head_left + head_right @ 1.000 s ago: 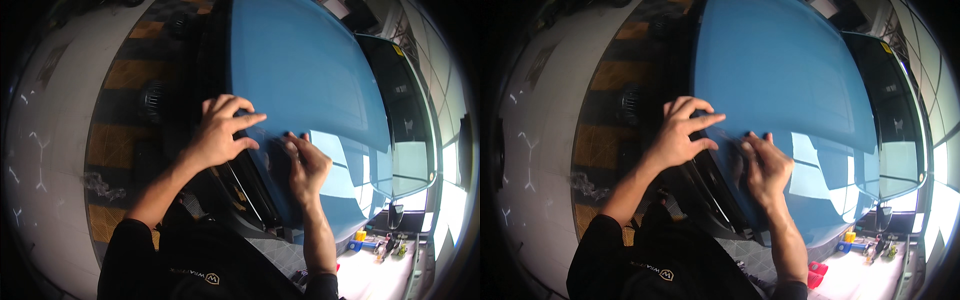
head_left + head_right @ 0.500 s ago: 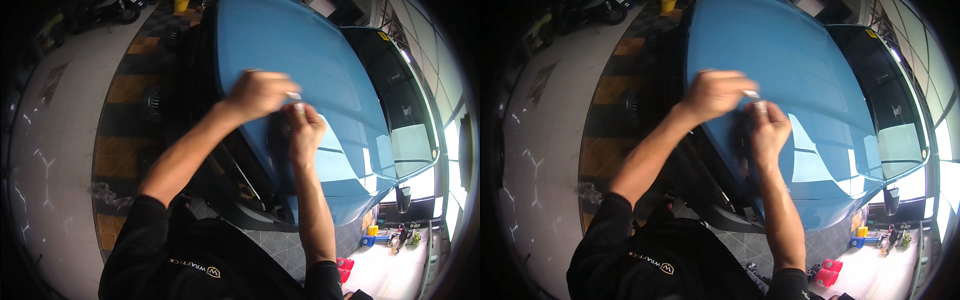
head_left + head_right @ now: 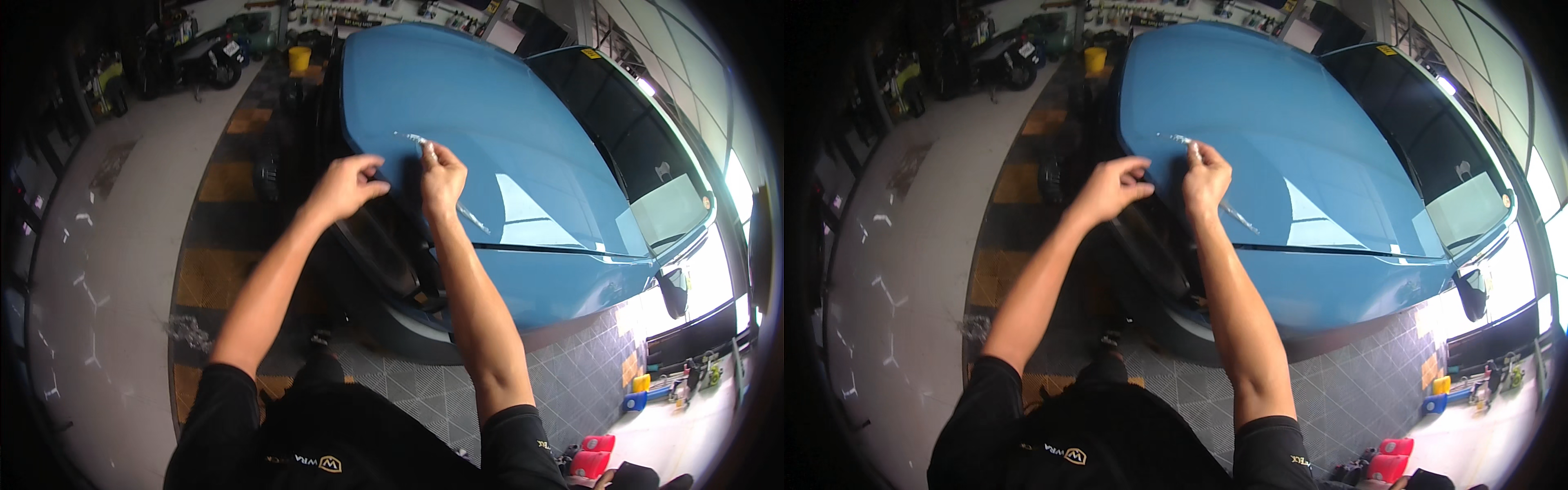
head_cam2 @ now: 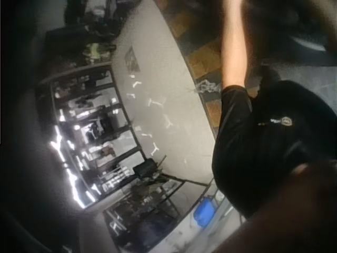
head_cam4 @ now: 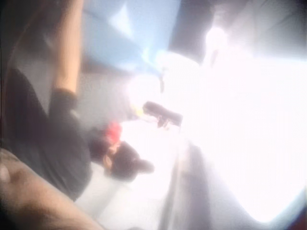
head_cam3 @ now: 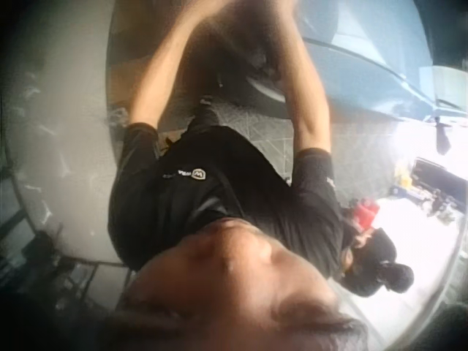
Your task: The person uses a utility knife to score a line on the blue car hood, then peels off a strip of clear protective film along the scored line. The removed film is gathered and held in hand.
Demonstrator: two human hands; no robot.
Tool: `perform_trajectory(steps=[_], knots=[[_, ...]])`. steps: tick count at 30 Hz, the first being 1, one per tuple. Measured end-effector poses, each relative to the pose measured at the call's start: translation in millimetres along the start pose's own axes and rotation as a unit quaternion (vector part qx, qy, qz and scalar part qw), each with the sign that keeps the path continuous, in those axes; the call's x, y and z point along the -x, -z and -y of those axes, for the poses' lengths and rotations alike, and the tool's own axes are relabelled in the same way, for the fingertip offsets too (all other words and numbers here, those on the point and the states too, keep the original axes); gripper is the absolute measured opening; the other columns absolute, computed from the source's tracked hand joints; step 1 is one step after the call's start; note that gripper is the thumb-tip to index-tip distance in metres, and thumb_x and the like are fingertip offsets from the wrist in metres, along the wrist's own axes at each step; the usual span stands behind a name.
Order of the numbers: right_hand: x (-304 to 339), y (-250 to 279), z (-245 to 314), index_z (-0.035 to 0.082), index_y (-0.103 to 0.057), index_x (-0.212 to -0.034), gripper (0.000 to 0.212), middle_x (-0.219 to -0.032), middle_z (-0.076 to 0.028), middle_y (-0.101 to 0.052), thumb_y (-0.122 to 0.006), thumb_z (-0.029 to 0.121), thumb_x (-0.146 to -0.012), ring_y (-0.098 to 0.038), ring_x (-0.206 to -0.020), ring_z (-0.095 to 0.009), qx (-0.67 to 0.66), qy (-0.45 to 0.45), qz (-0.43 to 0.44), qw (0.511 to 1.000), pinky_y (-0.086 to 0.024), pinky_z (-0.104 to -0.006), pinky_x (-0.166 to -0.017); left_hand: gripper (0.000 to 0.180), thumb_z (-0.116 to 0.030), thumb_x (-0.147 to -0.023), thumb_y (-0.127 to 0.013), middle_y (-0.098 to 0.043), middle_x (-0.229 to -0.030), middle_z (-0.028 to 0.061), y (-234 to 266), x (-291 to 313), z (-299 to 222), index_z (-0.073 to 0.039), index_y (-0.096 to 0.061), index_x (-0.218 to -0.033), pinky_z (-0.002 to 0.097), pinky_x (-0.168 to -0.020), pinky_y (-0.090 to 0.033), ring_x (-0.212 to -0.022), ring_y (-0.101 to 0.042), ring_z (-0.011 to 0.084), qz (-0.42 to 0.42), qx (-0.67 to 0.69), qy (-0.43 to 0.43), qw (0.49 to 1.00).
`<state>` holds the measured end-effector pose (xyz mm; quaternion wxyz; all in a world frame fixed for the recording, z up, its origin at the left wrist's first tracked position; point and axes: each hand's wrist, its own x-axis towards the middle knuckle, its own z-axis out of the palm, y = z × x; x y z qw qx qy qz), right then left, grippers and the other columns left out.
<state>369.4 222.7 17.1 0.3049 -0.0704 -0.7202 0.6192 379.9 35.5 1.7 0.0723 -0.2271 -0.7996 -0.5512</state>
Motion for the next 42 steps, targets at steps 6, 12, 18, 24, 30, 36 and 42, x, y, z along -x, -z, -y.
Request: perform_trajectory(steps=[6, 12, 18, 24, 30, 36, 42], knots=[[-26.5, 9.8, 16.0, 0.000, -0.071, -0.108, 0.020, -0.097, -0.008, -0.073, -0.061, 0.017, -0.106, -0.068, -0.090, -0.019, -0.137, -0.151, 0.034, 0.978, -0.052, -0.0370, -0.079, 0.029, -0.014, -0.090, -0.077, -0.070, -0.102, 0.0124, -18.9, 28.6, 6.7, -0.001, -0.072, -0.116, 0.0351, -0.081, -0.055, -0.087, -0.067, 0.0227, -0.047, -0.020, -0.008, 0.999], [-33.2, 32.8, 23.8, -0.003, -0.066, -0.111, 0.021, -0.106, -0.012, -0.072, -0.057, 0.016, -0.107, -0.068, -0.097, -0.022, -0.195, -0.245, 0.078, 0.947, -0.053, -0.0399, -0.090, 0.027, -0.007, -0.090, -0.075, -0.070, -0.103, 0.0106, 4.6, 12.3, 7.9, -0.001, -0.072, -0.117, 0.0344, -0.079, -0.055, -0.087, -0.066, 0.0205, -0.062, 0.022, -0.022, 0.998], [-14.8, 52.5, 32.2, -0.001, -0.063, -0.118, 0.023, -0.125, -0.015, -0.067, -0.054, 0.018, -0.108, -0.062, -0.125, -0.031, -0.256, -0.286, 0.073, 0.921, -0.047, -0.0478, -0.110, 0.035, -0.012, -0.087, -0.080, -0.067, -0.111, 0.0115, 30.1, -28.3, 61.0, -0.003, -0.071, -0.120, 0.0371, -0.087, -0.054, -0.096, -0.064, 0.0265, -0.146, -0.059, -0.018, 0.987], [-11.3, 60.5, 49.9, 0.003, -0.065, -0.113, 0.020, -0.126, -0.013, -0.067, -0.056, 0.021, -0.108, -0.061, -0.126, -0.027, -0.211, -0.318, 0.077, 0.921, -0.044, -0.0458, -0.112, 0.033, -0.014, -0.084, -0.084, -0.066, -0.098, 0.0089, 12.5, -38.5, 18.4, -0.004, -0.071, -0.113, 0.0341, -0.076, -0.051, -0.086, -0.062, 0.0225, -0.120, -0.063, -0.163, 0.977], [-22.6, 58.4, 74.4, -0.003, -0.069, -0.112, 0.023, -0.111, -0.013, -0.073, -0.060, 0.017, -0.106, -0.068, -0.103, -0.019, -0.069, -0.315, 0.136, 0.937, -0.053, -0.0339, -0.091, 0.059, -0.058, -0.076, -0.084, -0.071, -0.076, 0.0135, -60.0, -35.9, -57.6, -0.003, -0.064, -0.080, 0.0491, -0.065, -0.056, -0.076, -0.073, 0.0359, 0.106, -0.192, 0.015, 0.976], [-27.4, 69.5, 95.7, -0.004, -0.071, -0.108, 0.022, -0.105, -0.012, -0.074, -0.061, 0.016, -0.105, -0.067, -0.093, -0.017, -0.100, -0.318, 0.121, 0.935, -0.055, -0.0354, -0.092, 0.031, -0.029, -0.085, -0.076, -0.068, -0.063, 0.0172, -76.7, -56.1, -56.8, 0.000, -0.066, -0.079, 0.0482, -0.058, -0.055, -0.063, -0.070, 0.0386, 0.123, -0.166, -0.065, 0.976], [-39.8, 88.2, 117.9, -0.004, -0.071, -0.107, 0.021, -0.105, -0.013, -0.074, -0.063, 0.015, -0.104, -0.069, -0.094, -0.018, -0.092, -0.298, 0.137, 0.940, -0.054, -0.0351, -0.094, 0.014, -0.012, -0.085, -0.071, -0.066, -0.065, 0.0184, -91.7, -65.6, -66.0, 0.001, -0.067, -0.082, 0.0468, -0.055, -0.053, -0.059, -0.068, 0.0388, 0.072, 0.007, -0.113, 0.991]])
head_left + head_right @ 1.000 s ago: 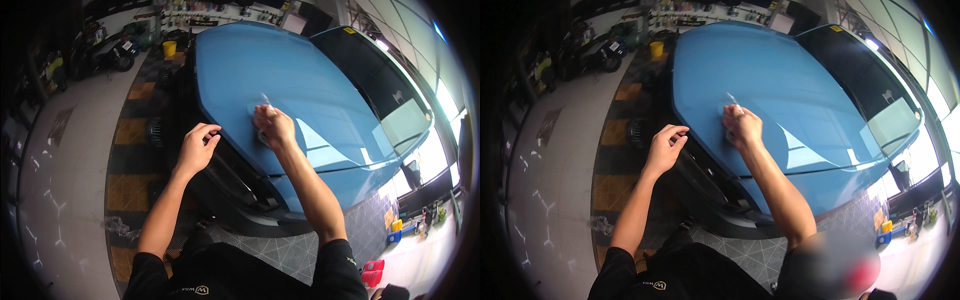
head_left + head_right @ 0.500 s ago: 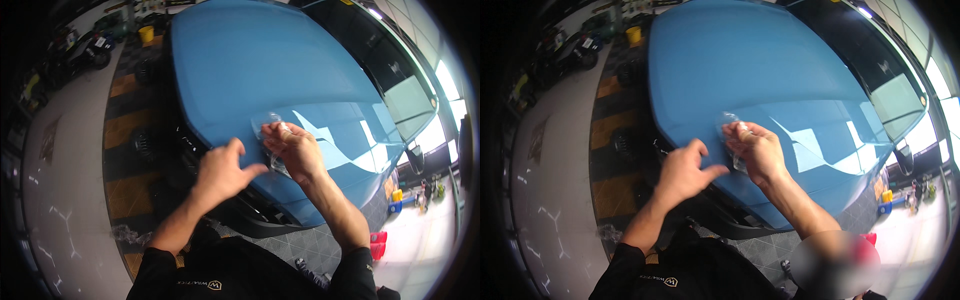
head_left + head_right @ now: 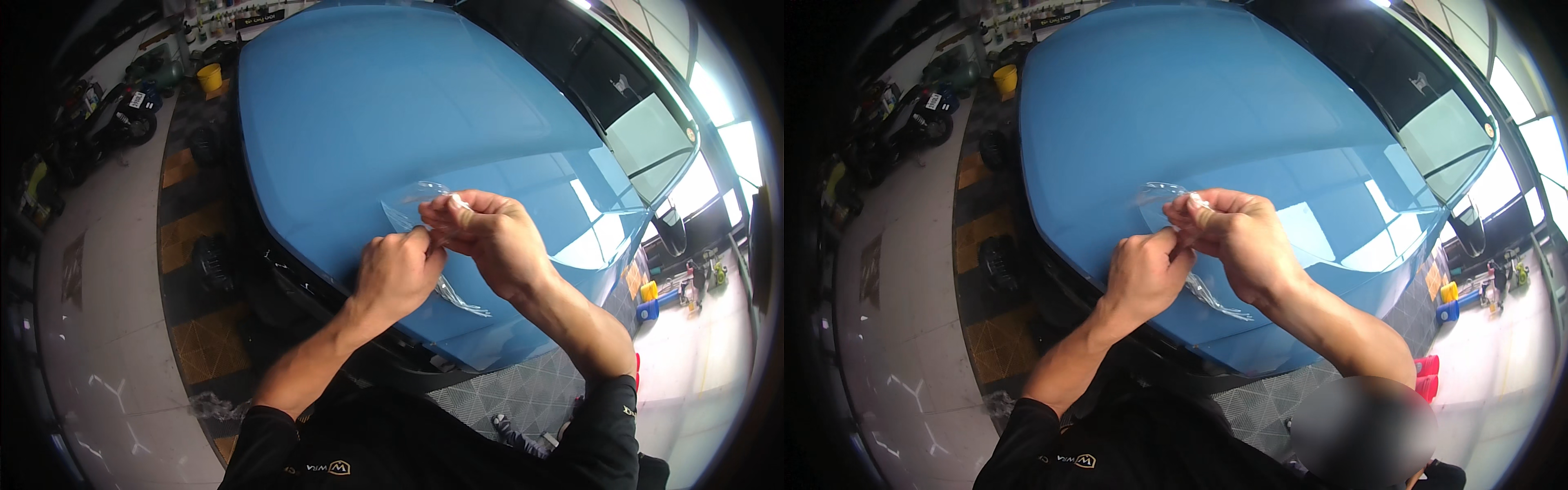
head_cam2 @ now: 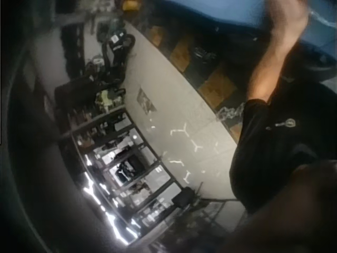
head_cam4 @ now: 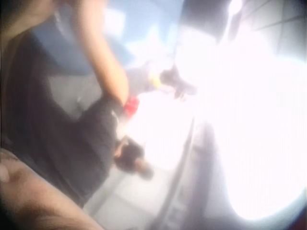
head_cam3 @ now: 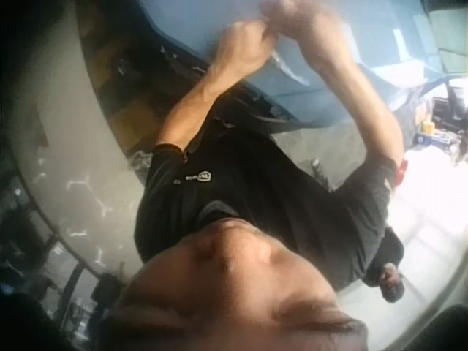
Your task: The person uses a utility knife to score a line on the blue car hood, then peels off a strip of clear protective film along the scored line. The removed film is gathered and held in hand.
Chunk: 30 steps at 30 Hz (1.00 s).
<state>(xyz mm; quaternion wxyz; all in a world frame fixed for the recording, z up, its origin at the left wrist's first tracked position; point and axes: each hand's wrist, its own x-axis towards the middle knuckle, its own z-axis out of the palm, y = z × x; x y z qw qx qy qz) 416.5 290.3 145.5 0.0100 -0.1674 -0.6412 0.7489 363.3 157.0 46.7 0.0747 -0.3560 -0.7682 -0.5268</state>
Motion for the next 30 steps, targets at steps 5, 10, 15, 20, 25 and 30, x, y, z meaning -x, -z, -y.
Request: perform_trajectory(steps=[5, 10, 15, 20, 25, 30], knots=[[18.5, 19.8, 24.4, -0.004, -0.071, -0.108, 0.022, -0.105, -0.013, -0.075, -0.064, 0.017, -0.104, -0.069, -0.095, -0.018, 0.007, 0.017, -0.003, 1.000, -0.054, -0.0358, -0.096, 0.012, -0.008, -0.083, -0.072, -0.065, -0.063, 0.0181, -16.7, -15.7, -11.7, 0.001, -0.065, -0.078, 0.0421, -0.051, -0.052, -0.057, -0.066, 0.0373, -0.022, 0.051, -0.067, 0.996], [30.3, 48.2, 35.1, -0.003, -0.070, -0.108, 0.023, -0.106, -0.012, -0.075, -0.063, 0.018, -0.104, -0.068, -0.096, -0.018, -0.001, 0.051, 0.005, 0.999, -0.052, -0.0357, -0.098, 0.018, -0.008, -0.081, -0.074, -0.063, -0.062, 0.0161, -36.5, -32.0, -27.7, -0.001, -0.062, -0.070, 0.0421, -0.049, -0.050, -0.055, -0.065, 0.0358, -0.020, 0.030, -0.125, 0.992], [49.5, 63.3, 33.1, -0.003, -0.068, -0.111, 0.023, -0.114, -0.015, -0.073, -0.063, 0.018, -0.104, -0.069, -0.103, -0.020, -0.037, 0.074, -0.008, 0.997, -0.052, -0.0368, -0.101, 0.024, -0.009, -0.080, -0.076, -0.063, -0.062, 0.0149, -44.3, -38.6, -39.3, -0.002, -0.057, -0.066, 0.0428, -0.048, -0.049, -0.054, -0.063, 0.0352, -0.051, 0.034, -0.202, 0.977], [59.0, 72.4, 48.2, 0.000, -0.067, -0.116, 0.024, -0.119, -0.016, -0.072, -0.062, 0.019, -0.104, -0.069, -0.115, -0.025, -0.047, 0.075, -0.066, 0.994, -0.054, -0.0405, -0.102, 0.027, -0.009, -0.079, -0.077, -0.063, -0.063, 0.0147, -50.3, -46.8, -56.7, -0.001, -0.054, -0.065, 0.0431, -0.048, -0.049, -0.054, -0.063, 0.0362, -0.046, 0.021, -0.200, 0.979], [44.1, 87.6, 40.5, -0.004, -0.046, -0.147, 0.060, -0.148, -0.024, -0.053, -0.063, -0.009, -0.090, -0.059, -0.131, -0.032, 0.018, 0.215, 0.121, 0.969, -0.048, -0.0429, -0.111, 0.017, -0.005, -0.082, -0.074, -0.062, -0.063, 0.0142, -32.4, -45.9, -52.5, 0.002, -0.061, -0.074, 0.0378, -0.051, -0.050, -0.054, -0.065, 0.0282, -0.040, 0.097, -0.126, 0.986], [63.3, 80.4, -10.8, -0.007, -0.036, -0.153, 0.088, -0.155, -0.037, -0.037, -0.081, 0.026, -0.084, -0.025, -0.153, -0.049, 0.585, 0.358, -0.014, 0.727, -0.023, -0.0584, -0.123, 0.020, -0.008, -0.098, -0.065, -0.067, -0.069, 0.0095, -15.1, -10.8, -45.1, 0.003, -0.066, -0.081, 0.0283, -0.053, -0.054, -0.059, -0.067, 0.0162, -0.103, 0.235, 0.021, 0.966]])
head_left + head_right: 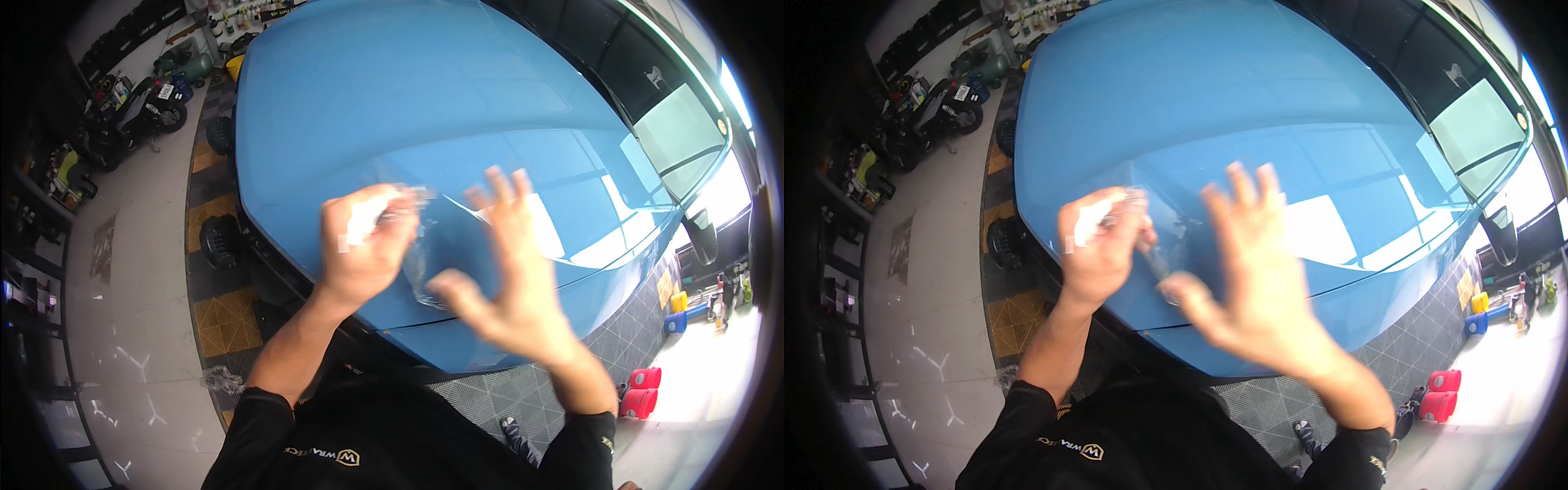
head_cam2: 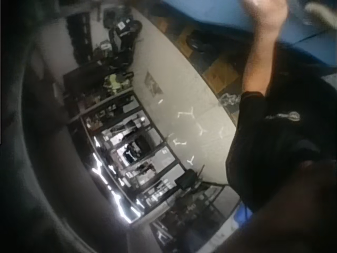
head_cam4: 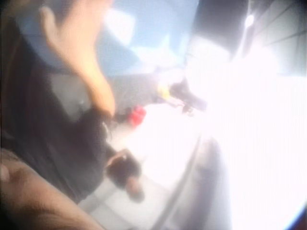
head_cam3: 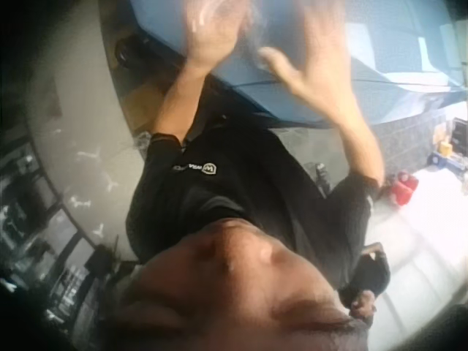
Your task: The person uses a utility knife to score a line on the blue car hood, then peels off a strip of clear protective film along the scored line. The removed film is gathered and held in hand.
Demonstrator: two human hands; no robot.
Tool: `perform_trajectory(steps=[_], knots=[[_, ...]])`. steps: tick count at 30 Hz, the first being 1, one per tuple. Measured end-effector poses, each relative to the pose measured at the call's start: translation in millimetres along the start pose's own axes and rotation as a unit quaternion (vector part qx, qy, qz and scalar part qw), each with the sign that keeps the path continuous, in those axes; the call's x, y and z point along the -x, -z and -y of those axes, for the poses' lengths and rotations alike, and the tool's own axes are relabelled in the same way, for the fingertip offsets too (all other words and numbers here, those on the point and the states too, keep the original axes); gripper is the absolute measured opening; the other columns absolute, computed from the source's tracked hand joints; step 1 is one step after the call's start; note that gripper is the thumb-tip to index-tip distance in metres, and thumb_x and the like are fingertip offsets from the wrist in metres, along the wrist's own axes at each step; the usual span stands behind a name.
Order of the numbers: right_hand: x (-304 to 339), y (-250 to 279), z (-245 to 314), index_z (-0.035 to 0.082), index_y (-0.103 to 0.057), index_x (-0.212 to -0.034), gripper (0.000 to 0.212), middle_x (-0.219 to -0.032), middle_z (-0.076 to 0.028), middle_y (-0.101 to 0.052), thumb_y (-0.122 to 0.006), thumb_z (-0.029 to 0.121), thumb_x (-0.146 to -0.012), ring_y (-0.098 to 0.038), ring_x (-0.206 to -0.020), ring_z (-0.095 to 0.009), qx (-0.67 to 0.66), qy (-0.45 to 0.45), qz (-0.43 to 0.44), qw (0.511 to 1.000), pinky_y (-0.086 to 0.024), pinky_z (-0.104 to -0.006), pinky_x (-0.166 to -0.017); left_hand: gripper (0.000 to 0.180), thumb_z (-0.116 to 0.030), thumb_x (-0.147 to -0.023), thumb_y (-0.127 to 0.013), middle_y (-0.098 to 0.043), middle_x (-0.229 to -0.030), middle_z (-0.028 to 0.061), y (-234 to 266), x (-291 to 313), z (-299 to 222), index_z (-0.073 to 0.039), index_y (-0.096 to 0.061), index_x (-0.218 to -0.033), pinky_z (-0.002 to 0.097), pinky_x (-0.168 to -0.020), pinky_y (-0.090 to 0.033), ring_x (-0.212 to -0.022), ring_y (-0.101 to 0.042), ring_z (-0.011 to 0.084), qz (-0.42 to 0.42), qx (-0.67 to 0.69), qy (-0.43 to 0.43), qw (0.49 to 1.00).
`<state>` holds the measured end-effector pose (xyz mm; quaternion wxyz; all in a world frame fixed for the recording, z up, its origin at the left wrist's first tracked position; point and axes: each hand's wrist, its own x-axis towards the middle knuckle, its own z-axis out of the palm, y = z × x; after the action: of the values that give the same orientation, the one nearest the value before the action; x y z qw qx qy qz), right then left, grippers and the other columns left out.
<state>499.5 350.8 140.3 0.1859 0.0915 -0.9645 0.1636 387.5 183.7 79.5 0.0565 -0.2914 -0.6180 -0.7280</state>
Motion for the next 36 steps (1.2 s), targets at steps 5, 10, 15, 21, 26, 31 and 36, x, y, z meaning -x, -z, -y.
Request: perform_trajectory(steps=[5, 10, 15, 21, 26, 31, 36], knots=[[-17.3, -75.8, 5.0, -0.015, -0.053, -0.136, 0.074, -0.149, -0.038, -0.046, -0.072, 0.039, -0.089, -0.037, -0.146, -0.053, 0.095, 0.061, 0.014, 0.993, -0.026, -0.0624, -0.121, 0.031, -0.012, -0.103, -0.058, -0.065, -0.066, 0.0114, 0.5, 8.3, -9.4, 0.003, -0.063, -0.076, 0.0291, -0.051, -0.054, -0.055, -0.065, 0.0178, -0.102, 0.052, 0.000, 0.993], [-24.7, -69.7, -20.8, -0.009, -0.067, -0.105, 0.026, -0.121, -0.033, -0.066, -0.062, 0.014, -0.094, -0.064, -0.121, -0.045, -0.006, 0.121, 0.040, 0.992, -0.047, -0.0551, -0.111, 0.032, -0.012, -0.103, -0.058, -0.065, -0.066, 0.0111, -5.7, -16.2, -6.3, 0.001, -0.061, -0.075, 0.0295, -0.050, -0.052, -0.053, -0.063, 0.0173, -0.067, 0.081, -0.019, 0.994], [-29.0, -29.2, -37.5, -0.003, -0.065, -0.088, 0.011, -0.081, -0.023, -0.069, -0.067, 0.006, -0.094, -0.070, -0.076, -0.041, -0.175, 0.032, 0.082, 0.981, -0.057, -0.0485, -0.080, 0.026, -0.015, -0.102, -0.064, -0.064, -0.066, 0.0028, -38.0, -49.1, 4.7, -0.002, -0.065, -0.080, 0.0233, -0.044, -0.045, -0.053, -0.060, 0.0090, -0.002, 0.081, -0.007, 0.997], [-13.9, -23.1, -55.2, -0.005, -0.071, -0.089, 0.011, -0.094, -0.016, -0.074, -0.067, 0.005, -0.093, -0.071, -0.089, -0.029, -0.290, -0.044, 0.066, 0.954, -0.055, -0.0387, -0.084, 0.040, -0.023, -0.095, -0.067, -0.053, -0.053, 0.0077, -43.9, -80.4, -0.7, 0.001, -0.058, -0.065, 0.0355, -0.050, -0.042, -0.051, -0.051, 0.0128, 0.179, -0.049, 0.010, 0.982], [-1.0, -26.4, -56.8, -0.007, -0.073, -0.092, 0.019, -0.099, -0.018, -0.075, -0.069, 0.011, -0.092, -0.071, -0.094, -0.029, -0.287, -0.073, 0.031, 0.955, -0.054, -0.0398, -0.087, 0.050, -0.047, -0.081, -0.084, -0.053, -0.049, 0.0034, 74.0, -68.8, -15.0, -0.004, -0.064, -0.065, 0.0358, -0.050, -0.045, -0.047, -0.053, 0.0138, 0.440, -0.336, 0.126, 0.823], [16.7, -24.5, -48.8, -0.006, -0.077, -0.095, 0.029, -0.097, -0.017, -0.075, -0.072, 0.023, -0.092, -0.071, -0.096, -0.026, -0.195, -0.162, -0.022, 0.967, -0.053, -0.0362, -0.088, 0.047, -0.032, -0.071, -0.093, -0.065, -0.100, 0.0085, 194.6, -19.5, 29.5, -0.004, -0.071, -0.103, 0.0383, -0.079, -0.057, -0.093, -0.068, 0.0254, 0.107, -0.350, -0.001, 0.931], [35.2, -27.5, -42.4, -0.005, -0.074, -0.094, 0.038, -0.090, -0.007, -0.071, -0.070, 0.032, -0.099, -0.060, -0.079, -0.013, -0.162, -0.189, -0.088, 0.964, -0.045, -0.0278, -0.075, 0.055, -0.028, -0.069, -0.093, -0.066, -0.116, 0.0096, 225.6, -2.0, 91.5, -0.005, -0.072, -0.115, 0.0383, -0.084, -0.056, -0.103, -0.066, 0.0247, 0.089, -0.339, -0.122, 0.929]])
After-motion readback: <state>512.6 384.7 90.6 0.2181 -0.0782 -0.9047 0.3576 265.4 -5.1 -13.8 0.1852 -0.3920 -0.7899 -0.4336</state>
